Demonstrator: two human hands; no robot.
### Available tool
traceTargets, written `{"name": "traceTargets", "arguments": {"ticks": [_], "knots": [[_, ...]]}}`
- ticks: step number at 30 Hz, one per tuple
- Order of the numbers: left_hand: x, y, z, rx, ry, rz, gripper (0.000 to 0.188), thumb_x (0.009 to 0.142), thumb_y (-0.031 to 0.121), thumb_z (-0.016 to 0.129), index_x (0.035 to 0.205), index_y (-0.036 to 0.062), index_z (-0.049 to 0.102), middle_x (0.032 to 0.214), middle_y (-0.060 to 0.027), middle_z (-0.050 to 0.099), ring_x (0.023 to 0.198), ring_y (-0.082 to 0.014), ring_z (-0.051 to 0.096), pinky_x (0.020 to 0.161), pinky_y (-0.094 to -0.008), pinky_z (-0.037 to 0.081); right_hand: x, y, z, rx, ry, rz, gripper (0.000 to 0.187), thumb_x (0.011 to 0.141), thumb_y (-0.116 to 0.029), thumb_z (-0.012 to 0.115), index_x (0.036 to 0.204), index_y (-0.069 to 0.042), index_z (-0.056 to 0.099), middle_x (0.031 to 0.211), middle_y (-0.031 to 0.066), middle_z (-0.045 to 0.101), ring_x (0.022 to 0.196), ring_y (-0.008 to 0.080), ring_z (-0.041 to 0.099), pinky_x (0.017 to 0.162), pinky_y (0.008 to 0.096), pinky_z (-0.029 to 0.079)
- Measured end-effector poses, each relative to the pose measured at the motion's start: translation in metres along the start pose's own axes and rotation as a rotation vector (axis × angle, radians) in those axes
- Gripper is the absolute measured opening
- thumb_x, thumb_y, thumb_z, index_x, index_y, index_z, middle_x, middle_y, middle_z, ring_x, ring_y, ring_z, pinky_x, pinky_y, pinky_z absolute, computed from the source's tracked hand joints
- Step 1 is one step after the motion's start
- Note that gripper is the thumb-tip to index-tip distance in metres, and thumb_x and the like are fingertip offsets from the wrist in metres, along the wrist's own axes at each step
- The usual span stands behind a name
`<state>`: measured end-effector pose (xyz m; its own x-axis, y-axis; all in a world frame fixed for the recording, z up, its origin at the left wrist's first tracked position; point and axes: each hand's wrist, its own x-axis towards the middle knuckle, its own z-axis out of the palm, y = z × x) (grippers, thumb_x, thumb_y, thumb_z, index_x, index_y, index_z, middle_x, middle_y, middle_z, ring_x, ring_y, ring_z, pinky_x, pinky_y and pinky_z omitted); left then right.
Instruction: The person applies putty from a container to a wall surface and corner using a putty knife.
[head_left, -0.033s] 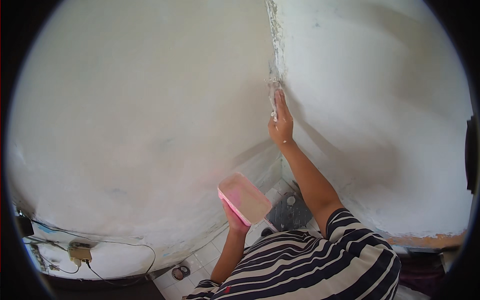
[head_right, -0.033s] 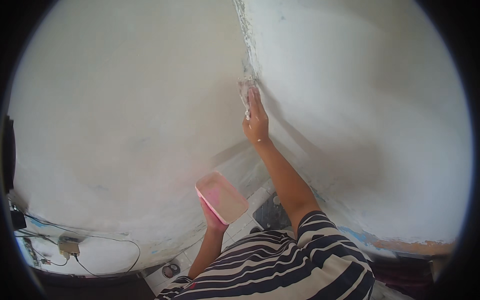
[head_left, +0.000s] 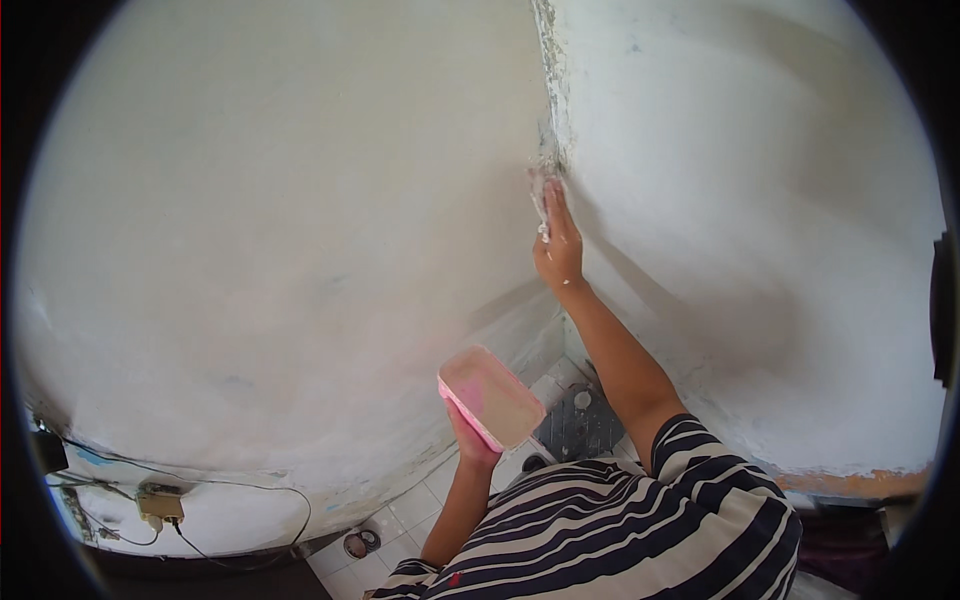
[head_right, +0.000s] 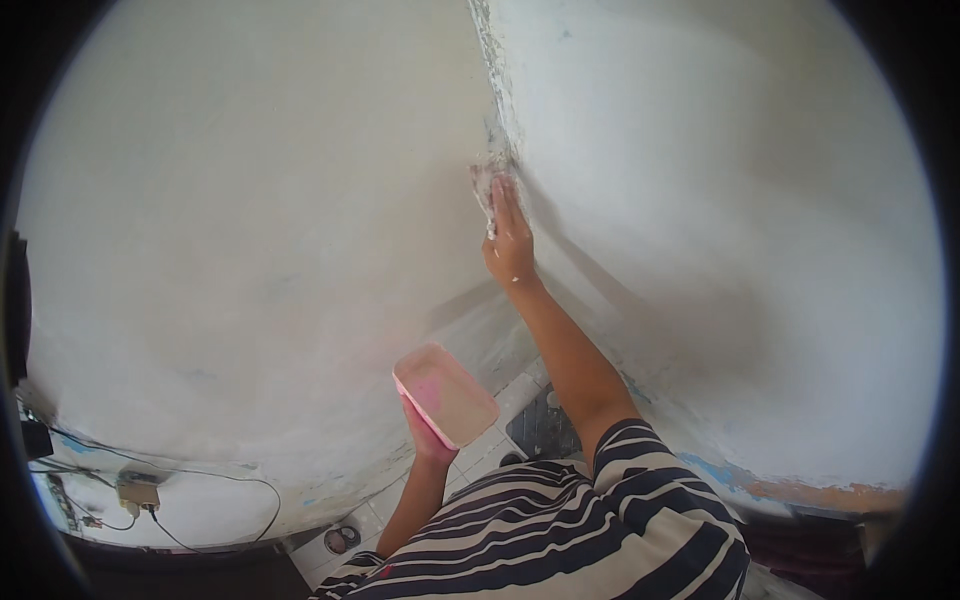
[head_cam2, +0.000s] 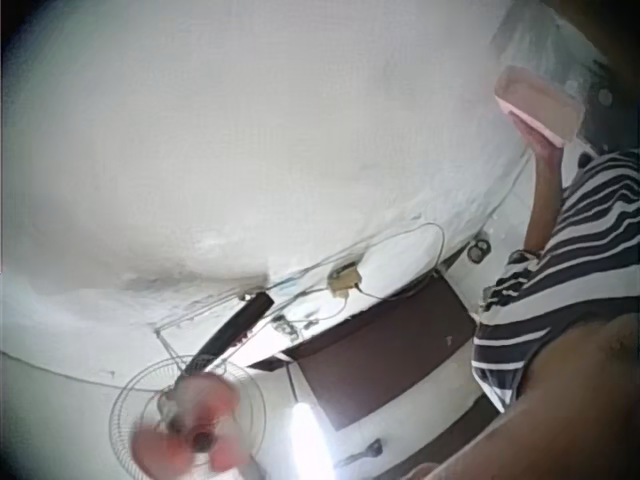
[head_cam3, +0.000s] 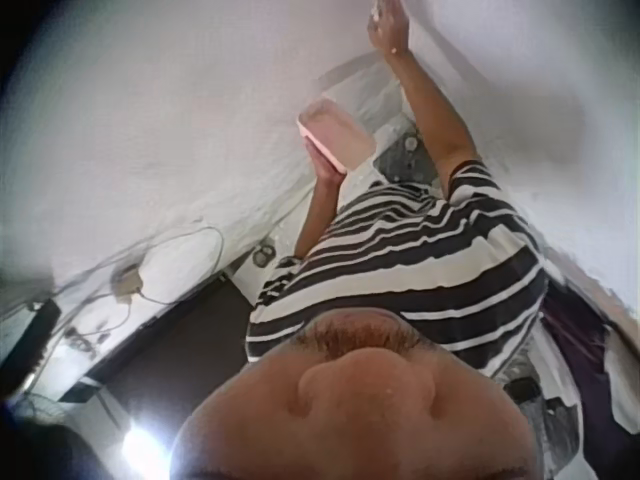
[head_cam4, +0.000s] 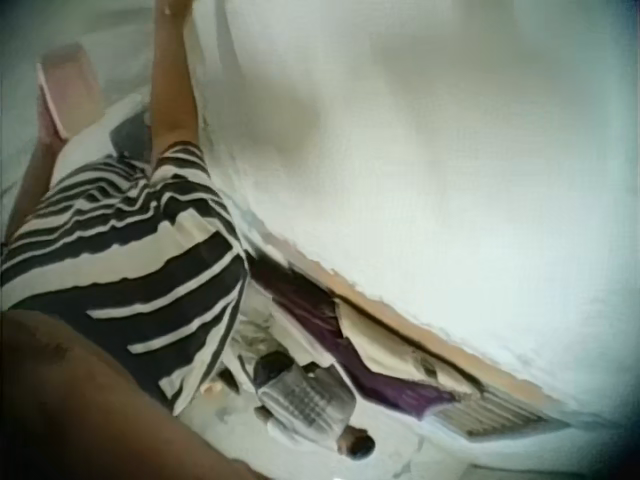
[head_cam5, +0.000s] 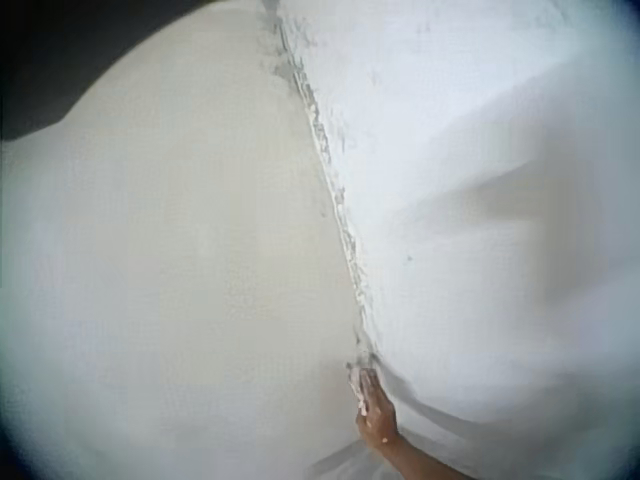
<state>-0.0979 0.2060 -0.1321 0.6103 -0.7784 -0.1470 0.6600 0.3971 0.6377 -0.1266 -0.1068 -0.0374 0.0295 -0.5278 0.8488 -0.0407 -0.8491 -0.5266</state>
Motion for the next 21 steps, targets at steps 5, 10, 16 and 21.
{"name": "traceTargets", "arguments": {"ticks": [5, 10, 16, 21], "knots": [[-0.007, 0.000, -0.002, 0.018, 0.008, -0.005, 0.071, 0.101, 0.067, 0.035, 0.150, 0.0169, 0.041, 0.146, -0.0051, 0.051, 0.132, -0.0274, 0.052, 0.109, -0.0473, 0.045, -0.003, 0.006, 0.011, 0.000, -0.090, 0.008, 0.074, 0.076, 0.016, 0.050, 0.148, 0.004, 0.041, 0.150, 0.0258, 0.046, 0.138, 0.0443, 0.045, 0.111, 0.0454, 0.044], [-0.009, 0.006, -0.003, 0.023, 0.037, 0.009, 0.076, 0.099, 0.069, 0.037, 0.151, 0.0142, 0.039, 0.147, -0.0085, 0.051, 0.133, -0.0301, 0.052, 0.110, -0.0489, 0.045, 0.004, 0.001, 0.003, 0.053, 0.055, 0.022, 0.074, 0.075, 0.016, 0.050, 0.148, 0.004, 0.043, 0.151, 0.0254, 0.046, 0.139, 0.0414, 0.046, 0.112, 0.0425, 0.043], [-0.010, 0.007, 0.015, 0.032, -0.059, 0.017, 0.076, 0.099, 0.069, 0.036, 0.151, 0.0132, 0.038, 0.146, -0.0095, 0.051, 0.131, -0.0308, 0.054, 0.109, -0.0493, 0.046, 0.001, 0.005, 0.021, 0.030, -0.090, 0.025, 0.076, 0.073, 0.018, 0.049, 0.147, 0.005, 0.043, 0.150, 0.0274, 0.045, 0.141, 0.0431, 0.043, 0.114, 0.0443, 0.041], [0.000, 0.006, 0.004, 0.018, 0.023, 0.048, 0.074, 0.100, 0.069, 0.037, 0.150, 0.0146, 0.040, 0.144, -0.0082, 0.053, 0.128, -0.0298, 0.055, 0.107, -0.0487, 0.047, 0.012, -0.002, -0.001, 0.090, -0.034, -0.022, 0.077, 0.071, 0.018, 0.049, 0.146, 0.005, 0.044, 0.151, 0.0277, 0.044, 0.143, 0.0439, 0.039, 0.115, 0.0464, 0.039]]}}
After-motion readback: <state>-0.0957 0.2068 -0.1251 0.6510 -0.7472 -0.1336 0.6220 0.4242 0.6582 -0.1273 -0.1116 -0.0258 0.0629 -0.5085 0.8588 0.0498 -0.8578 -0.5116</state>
